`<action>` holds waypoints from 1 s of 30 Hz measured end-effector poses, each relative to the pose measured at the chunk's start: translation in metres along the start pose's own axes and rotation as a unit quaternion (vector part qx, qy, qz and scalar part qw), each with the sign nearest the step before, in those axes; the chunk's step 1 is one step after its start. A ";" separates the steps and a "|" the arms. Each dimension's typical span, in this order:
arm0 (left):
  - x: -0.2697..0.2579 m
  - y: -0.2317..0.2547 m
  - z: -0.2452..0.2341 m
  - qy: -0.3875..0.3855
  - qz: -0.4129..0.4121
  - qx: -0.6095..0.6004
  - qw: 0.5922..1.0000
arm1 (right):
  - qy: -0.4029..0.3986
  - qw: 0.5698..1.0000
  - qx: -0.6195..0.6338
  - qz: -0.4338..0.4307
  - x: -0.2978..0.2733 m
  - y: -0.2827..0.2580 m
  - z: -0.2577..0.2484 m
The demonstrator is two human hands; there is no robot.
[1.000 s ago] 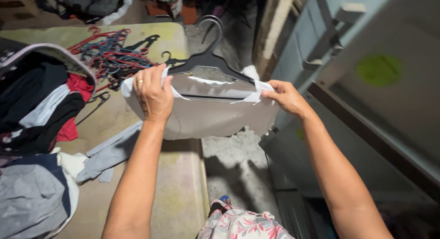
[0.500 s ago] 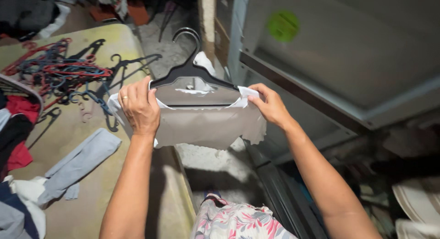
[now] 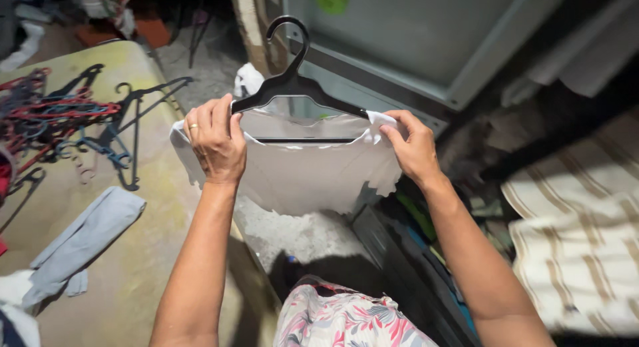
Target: The person takes shirts from a laundry basket, places them on hangers, and hangs them in a closet. The person handles a striped shirt, a white top, and a maroon and white shirt, placing each on a hanger and then into the wardrobe.
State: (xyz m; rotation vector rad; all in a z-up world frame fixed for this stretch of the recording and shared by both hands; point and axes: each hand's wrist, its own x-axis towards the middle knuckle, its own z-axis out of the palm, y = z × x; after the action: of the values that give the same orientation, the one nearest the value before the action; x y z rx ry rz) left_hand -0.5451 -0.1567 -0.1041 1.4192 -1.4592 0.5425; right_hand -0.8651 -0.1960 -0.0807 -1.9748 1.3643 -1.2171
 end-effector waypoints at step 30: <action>0.013 0.169 0.075 -0.077 0.204 -0.359 0.908 | 0.207 0.949 -0.071 0.225 -0.204 -0.030 -0.160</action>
State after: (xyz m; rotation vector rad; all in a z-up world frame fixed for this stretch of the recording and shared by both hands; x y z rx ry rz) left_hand -0.7244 -0.1901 -0.0716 0.5835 -1.8427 0.1014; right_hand -1.0117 0.0197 -0.0600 -1.4083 2.0248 -1.3765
